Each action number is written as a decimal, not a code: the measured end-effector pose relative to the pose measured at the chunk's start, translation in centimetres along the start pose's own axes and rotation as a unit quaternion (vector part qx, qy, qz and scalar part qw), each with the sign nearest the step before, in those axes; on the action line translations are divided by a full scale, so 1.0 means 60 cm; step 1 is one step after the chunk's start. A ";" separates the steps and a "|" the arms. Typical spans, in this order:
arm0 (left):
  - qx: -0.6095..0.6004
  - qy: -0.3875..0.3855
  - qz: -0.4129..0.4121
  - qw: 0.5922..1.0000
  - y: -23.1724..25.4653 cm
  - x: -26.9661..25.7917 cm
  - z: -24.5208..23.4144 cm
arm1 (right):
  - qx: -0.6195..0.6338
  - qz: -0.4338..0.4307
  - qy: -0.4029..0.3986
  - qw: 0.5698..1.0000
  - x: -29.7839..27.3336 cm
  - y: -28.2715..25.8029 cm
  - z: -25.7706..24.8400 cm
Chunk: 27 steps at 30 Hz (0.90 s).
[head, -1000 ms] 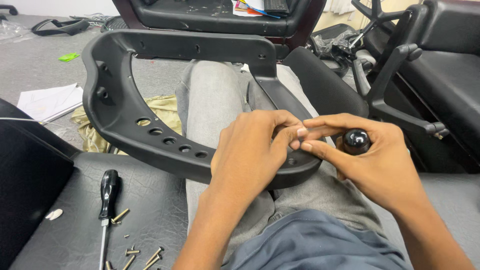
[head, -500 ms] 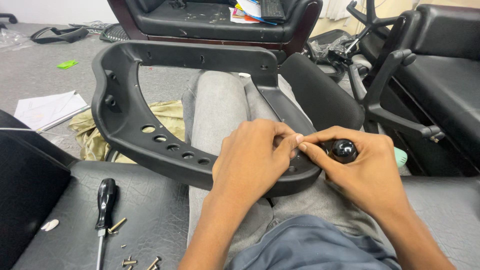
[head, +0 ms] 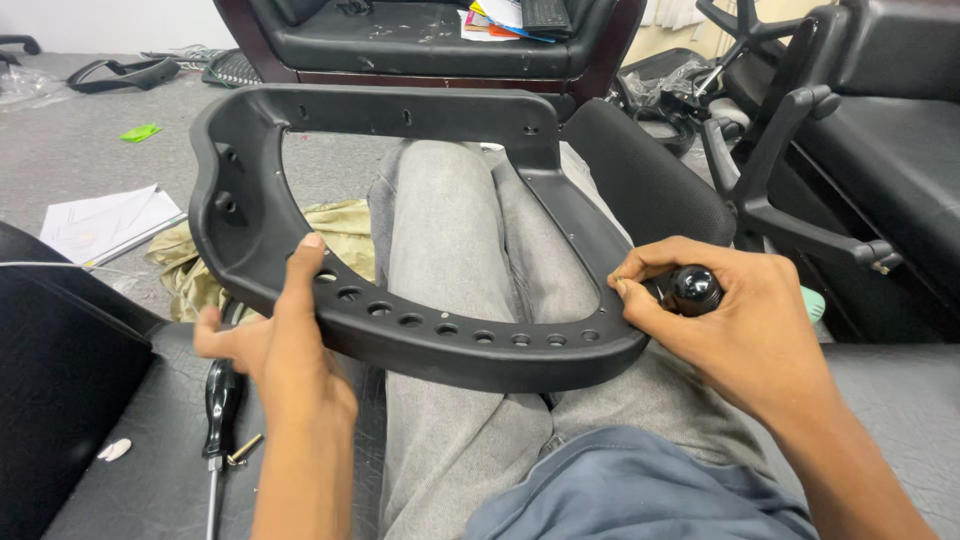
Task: The person assembles a black plastic chair frame by inserting and tightening multiple screws with a screwdriver. They hold the frame on their lap, align screw holes, and secure the frame sections together.
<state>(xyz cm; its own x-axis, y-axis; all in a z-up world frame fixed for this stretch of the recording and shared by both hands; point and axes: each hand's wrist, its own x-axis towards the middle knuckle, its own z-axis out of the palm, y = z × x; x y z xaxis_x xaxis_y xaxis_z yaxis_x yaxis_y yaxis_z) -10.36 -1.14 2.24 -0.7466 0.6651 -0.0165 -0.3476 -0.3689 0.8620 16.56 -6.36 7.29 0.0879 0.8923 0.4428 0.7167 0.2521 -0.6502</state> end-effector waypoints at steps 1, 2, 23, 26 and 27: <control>-0.104 -0.019 -0.101 0.989 -0.007 0.015 -0.004 | 0.000 -0.032 0.006 0.999 -0.001 0.002 0.000; -0.148 -0.054 -0.129 0.979 -0.012 0.025 -0.006 | 0.001 -0.063 0.013 0.998 -0.002 0.004 0.000; -0.207 -0.167 0.094 0.959 0.008 -0.074 0.032 | 0.004 0.100 0.061 0.993 -0.038 0.073 -0.024; -0.185 -0.168 0.120 0.961 0.005 -0.078 0.028 | 0.086 0.128 0.030 0.988 -0.040 0.088 -0.042; -0.180 -0.168 0.126 0.961 0.003 -0.079 0.027 | 0.124 0.128 0.017 0.984 -0.039 0.093 -0.047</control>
<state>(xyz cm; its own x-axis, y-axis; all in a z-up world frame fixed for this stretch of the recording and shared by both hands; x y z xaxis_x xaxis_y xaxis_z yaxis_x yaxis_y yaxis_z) -5.99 -3.31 3.28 -0.6288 0.6744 0.3869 -0.3981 -0.7067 0.5849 22.29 -8.11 4.35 0.2695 0.9263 0.2634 0.4771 0.1092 -0.8720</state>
